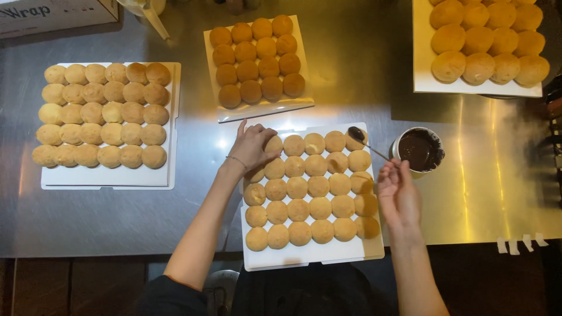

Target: Filling round pastries with chocolate using a spoon.

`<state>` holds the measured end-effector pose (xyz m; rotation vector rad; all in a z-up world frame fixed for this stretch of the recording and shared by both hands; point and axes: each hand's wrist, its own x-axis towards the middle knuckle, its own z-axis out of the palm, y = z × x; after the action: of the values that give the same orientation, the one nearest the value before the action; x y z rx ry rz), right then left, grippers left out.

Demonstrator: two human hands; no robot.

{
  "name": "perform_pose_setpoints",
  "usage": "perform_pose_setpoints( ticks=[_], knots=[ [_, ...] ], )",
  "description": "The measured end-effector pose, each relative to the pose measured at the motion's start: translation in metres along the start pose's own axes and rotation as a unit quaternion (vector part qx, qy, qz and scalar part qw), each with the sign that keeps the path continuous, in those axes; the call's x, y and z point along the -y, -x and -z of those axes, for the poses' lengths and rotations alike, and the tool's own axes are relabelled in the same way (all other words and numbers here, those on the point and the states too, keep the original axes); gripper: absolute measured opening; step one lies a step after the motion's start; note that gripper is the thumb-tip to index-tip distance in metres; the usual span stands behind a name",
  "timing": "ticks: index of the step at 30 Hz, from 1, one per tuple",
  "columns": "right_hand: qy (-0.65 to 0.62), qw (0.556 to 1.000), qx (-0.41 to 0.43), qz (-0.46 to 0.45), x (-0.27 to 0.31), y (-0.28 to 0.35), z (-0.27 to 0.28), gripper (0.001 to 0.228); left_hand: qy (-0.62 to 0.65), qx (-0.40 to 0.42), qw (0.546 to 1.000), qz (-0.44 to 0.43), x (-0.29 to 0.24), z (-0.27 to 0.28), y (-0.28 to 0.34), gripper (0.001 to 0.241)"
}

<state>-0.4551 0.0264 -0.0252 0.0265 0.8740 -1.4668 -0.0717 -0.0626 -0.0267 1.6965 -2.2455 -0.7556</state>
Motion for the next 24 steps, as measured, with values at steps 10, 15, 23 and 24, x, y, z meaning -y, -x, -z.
perform_pose_setpoints(
  ticks=[10,15,23,24],
  knots=[
    [0.276,0.892,-0.08,0.348,0.077,-0.003,0.047,0.033,-0.036,0.027,0.999,0.018,-0.012,0.005,0.0,0.044],
    [0.689,0.571,0.037,0.445,0.079,0.011,0.044,0.014,-0.087,0.044,0.993,0.069,-0.05,0.017,-0.015,0.052],
    [0.576,0.695,0.017,0.429,0.084,0.007,0.053,0.02,-0.152,0.092,0.984,0.025,-0.074,-0.009,-0.034,0.05],
    [0.497,0.761,-0.01,0.417,0.083,0.003,0.059,0.026,-0.156,0.097,0.982,0.034,-0.073,-0.01,-0.035,0.049]
  ],
)
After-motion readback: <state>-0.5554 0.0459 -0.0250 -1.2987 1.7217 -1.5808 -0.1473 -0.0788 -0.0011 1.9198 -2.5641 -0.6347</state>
